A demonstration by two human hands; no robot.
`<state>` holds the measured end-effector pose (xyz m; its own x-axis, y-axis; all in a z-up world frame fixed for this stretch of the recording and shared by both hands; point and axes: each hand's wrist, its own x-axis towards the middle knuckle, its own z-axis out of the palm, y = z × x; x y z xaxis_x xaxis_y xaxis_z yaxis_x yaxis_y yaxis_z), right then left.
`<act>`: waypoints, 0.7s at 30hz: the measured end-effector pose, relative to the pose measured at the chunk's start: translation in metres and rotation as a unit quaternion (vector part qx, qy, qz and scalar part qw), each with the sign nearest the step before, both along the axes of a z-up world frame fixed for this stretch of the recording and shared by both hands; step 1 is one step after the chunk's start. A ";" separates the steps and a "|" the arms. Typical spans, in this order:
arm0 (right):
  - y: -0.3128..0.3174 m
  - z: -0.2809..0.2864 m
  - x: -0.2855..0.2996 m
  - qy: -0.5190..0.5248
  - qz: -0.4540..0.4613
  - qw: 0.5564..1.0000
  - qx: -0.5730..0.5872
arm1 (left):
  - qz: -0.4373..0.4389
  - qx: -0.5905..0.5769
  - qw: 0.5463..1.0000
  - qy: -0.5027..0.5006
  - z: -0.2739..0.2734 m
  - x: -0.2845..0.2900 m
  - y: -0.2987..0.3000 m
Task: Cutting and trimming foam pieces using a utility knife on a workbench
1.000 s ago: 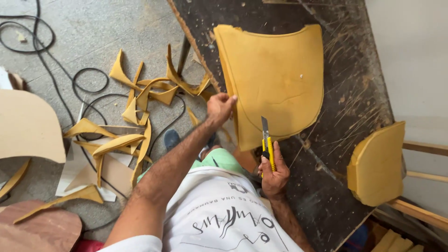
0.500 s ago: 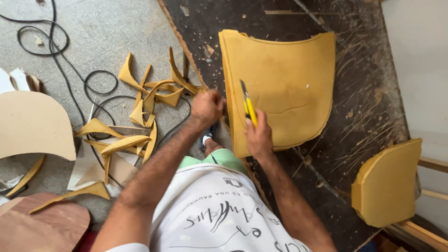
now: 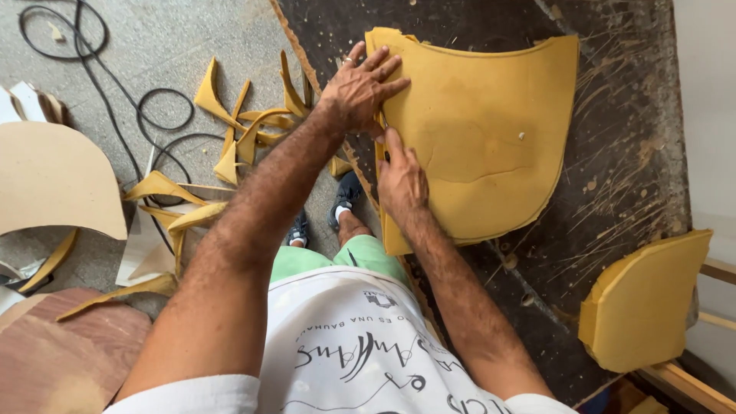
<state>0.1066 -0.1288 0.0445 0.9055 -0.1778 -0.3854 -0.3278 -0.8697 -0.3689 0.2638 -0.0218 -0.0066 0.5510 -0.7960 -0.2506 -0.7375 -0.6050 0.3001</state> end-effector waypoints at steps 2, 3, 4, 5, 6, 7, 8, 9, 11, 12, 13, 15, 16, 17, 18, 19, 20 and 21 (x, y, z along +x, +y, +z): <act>0.003 0.009 0.011 0.015 -0.014 0.999 0.043 | 0.009 0.020 1.000 -0.015 -0.007 0.000 -0.001; -0.001 0.001 0.014 0.016 -0.013 0.999 0.043 | 0.009 0.020 1.000 -0.014 -0.007 -0.001 0.000; -0.004 -0.007 0.016 0.030 0.017 0.999 0.005 | 0.014 0.021 1.000 -0.004 -0.007 -0.002 0.001; -0.008 -0.014 0.018 0.045 0.046 0.997 -0.035 | 0.017 0.019 1.000 0.006 -0.006 -0.004 0.001; -0.008 -0.017 0.019 0.048 0.045 0.997 -0.038 | 0.017 0.017 1.000 0.009 -0.009 -0.003 0.000; -0.009 -0.020 0.022 0.043 0.039 0.998 -0.038 | 0.026 0.011 1.000 0.011 -0.011 -0.003 0.000; -0.008 -0.024 0.024 0.038 0.032 0.998 -0.038 | 0.035 0.005 0.999 0.012 -0.014 -0.002 0.001; -0.007 -0.023 0.024 0.039 0.037 0.998 -0.039 | 0.040 0.005 0.999 0.014 -0.011 -0.002 0.001; -0.004 -0.022 0.025 0.048 0.022 0.997 -0.056 | 0.034 0.022 0.998 0.039 -0.006 -0.002 0.002; -0.003 -0.024 0.027 0.049 0.026 0.997 -0.055 | 0.038 0.022 0.998 0.040 -0.011 0.002 0.002; -0.003 -0.025 0.025 0.045 0.027 0.997 -0.065 | 0.036 0.018 0.999 0.037 -0.018 0.002 0.000; -0.004 -0.025 0.020 0.043 0.033 0.996 -0.074 | 0.039 0.014 0.999 0.036 -0.021 0.001 -0.001; -0.004 -0.023 0.017 0.021 0.049 0.997 -0.061 | 0.040 0.014 0.998 0.044 -0.017 -0.001 -0.001; -0.004 -0.020 0.017 -0.005 0.062 0.997 -0.047 | 0.040 0.014 0.998 0.047 -0.012 0.001 -0.001; -0.005 -0.019 0.016 -0.006 0.064 0.997 -0.045 | 0.042 0.016 0.998 0.046 -0.012 0.003 -0.001; -0.006 -0.019 0.012 0.005 0.054 0.997 -0.053 | 0.036 0.035 0.998 0.047 -0.012 0.003 -0.002; -0.007 -0.020 0.009 0.015 0.045 0.997 -0.060 | 0.030 0.054 0.997 0.049 -0.013 0.004 -0.004; -0.008 -0.022 0.004 0.019 0.042 0.997 -0.060 | 0.027 0.055 0.997 0.052 -0.012 0.004 -0.001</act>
<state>0.1106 -0.1365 0.0220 0.9046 -0.1483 -0.3996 -0.2633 -0.9317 -0.2504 0.2679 -0.0230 -0.0184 0.5594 -0.7301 -0.3924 -0.6711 -0.6768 0.3024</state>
